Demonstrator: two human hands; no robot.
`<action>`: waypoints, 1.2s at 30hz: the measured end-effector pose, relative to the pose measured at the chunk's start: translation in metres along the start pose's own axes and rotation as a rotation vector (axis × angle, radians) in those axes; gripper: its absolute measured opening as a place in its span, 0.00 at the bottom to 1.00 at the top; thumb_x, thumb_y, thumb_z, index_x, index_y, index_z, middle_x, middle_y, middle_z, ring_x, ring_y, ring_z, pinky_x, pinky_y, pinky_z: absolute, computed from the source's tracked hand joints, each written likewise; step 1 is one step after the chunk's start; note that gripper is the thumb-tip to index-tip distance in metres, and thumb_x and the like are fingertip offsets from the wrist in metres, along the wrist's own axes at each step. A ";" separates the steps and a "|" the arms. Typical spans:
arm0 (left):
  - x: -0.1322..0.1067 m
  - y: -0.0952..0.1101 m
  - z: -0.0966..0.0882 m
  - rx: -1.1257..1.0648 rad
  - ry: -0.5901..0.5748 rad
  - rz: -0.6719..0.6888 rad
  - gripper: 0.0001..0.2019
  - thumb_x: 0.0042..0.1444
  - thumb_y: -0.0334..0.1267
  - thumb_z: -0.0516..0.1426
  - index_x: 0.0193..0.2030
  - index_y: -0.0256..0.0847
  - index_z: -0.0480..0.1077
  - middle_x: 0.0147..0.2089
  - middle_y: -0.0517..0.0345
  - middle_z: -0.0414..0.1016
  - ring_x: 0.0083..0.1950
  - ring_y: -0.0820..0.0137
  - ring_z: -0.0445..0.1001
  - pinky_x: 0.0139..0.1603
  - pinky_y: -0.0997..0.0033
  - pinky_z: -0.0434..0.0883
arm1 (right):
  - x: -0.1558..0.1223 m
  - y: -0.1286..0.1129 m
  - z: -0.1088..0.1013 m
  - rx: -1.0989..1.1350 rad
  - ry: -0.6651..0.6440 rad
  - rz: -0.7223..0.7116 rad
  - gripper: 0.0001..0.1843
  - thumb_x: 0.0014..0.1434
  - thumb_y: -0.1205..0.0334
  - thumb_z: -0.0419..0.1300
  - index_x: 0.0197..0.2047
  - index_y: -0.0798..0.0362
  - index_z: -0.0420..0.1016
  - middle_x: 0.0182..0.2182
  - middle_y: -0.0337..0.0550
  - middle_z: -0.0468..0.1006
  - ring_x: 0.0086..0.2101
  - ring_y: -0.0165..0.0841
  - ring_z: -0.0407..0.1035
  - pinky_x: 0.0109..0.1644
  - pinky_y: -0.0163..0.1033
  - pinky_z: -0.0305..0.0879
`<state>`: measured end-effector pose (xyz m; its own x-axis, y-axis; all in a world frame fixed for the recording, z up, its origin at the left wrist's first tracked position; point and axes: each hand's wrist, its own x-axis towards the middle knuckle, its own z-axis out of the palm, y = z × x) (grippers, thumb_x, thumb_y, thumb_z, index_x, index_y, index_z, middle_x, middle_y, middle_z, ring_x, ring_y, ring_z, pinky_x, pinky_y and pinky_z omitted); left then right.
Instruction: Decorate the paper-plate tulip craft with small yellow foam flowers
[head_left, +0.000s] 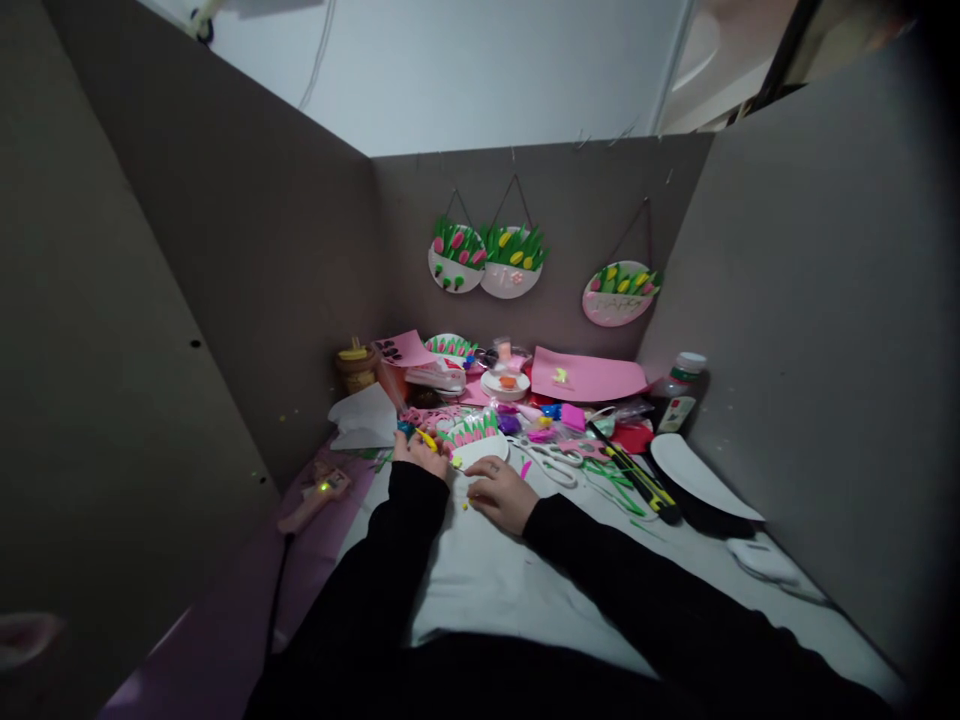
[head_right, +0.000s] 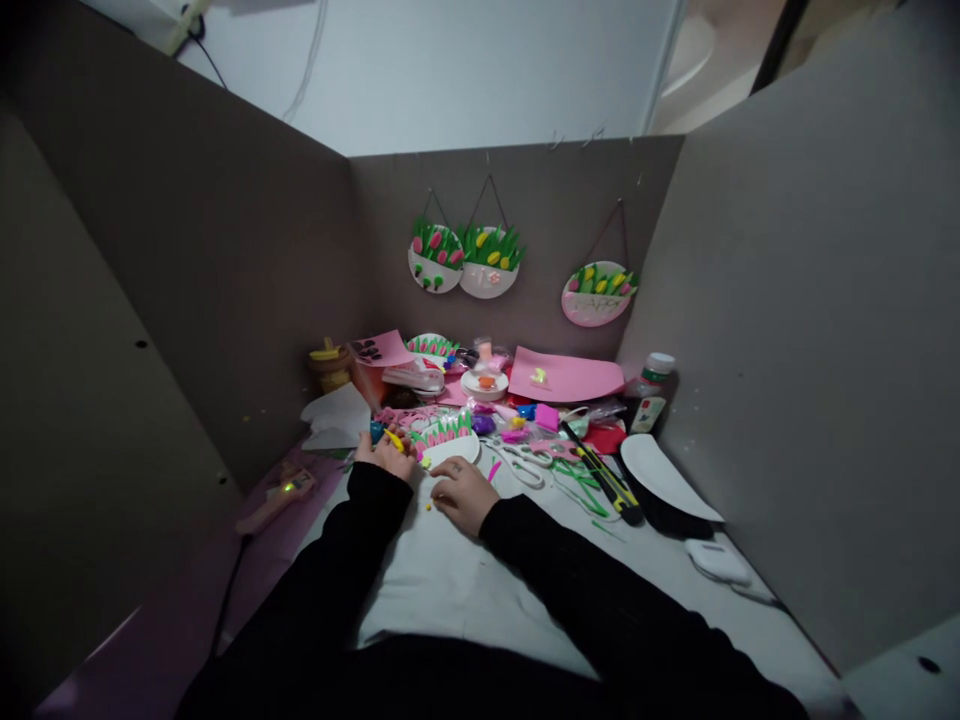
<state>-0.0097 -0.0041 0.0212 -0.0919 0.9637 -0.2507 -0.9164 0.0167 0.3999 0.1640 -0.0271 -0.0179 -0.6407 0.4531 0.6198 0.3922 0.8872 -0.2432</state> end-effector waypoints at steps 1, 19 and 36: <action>0.000 -0.001 0.000 0.000 0.003 -0.010 0.22 0.55 0.58 0.41 0.33 0.40 0.63 0.27 0.59 0.64 0.23 0.74 0.63 0.25 0.71 0.63 | -0.001 0.002 0.001 0.002 -0.009 0.006 0.04 0.51 0.69 0.59 0.31 0.51 0.72 0.41 0.45 0.72 0.44 0.38 0.61 0.47 0.47 0.62; 0.000 -0.002 -0.003 -0.002 -0.018 -0.007 0.21 0.55 0.56 0.42 0.35 0.40 0.63 0.27 0.59 0.63 0.22 0.74 0.64 0.24 0.71 0.64 | 0.001 0.002 0.006 0.058 -0.074 -0.019 0.07 0.54 0.69 0.57 0.35 0.51 0.74 0.38 0.44 0.75 0.43 0.35 0.62 0.46 0.43 0.62; 0.009 -0.045 -0.023 0.746 -0.466 -0.059 0.24 0.35 0.32 0.66 0.43 0.34 0.69 0.33 0.50 0.74 0.30 0.69 0.74 0.29 0.73 0.68 | 0.004 0.015 -0.016 0.044 0.417 0.276 0.19 0.57 0.67 0.52 0.52 0.48 0.67 0.39 0.45 0.68 0.41 0.36 0.64 0.45 0.44 0.64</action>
<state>0.0219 -0.0023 -0.0197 0.2653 0.9637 0.0307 -0.4062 0.0828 0.9100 0.1780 -0.0130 -0.0068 -0.1950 0.6060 0.7712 0.4759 0.7460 -0.4658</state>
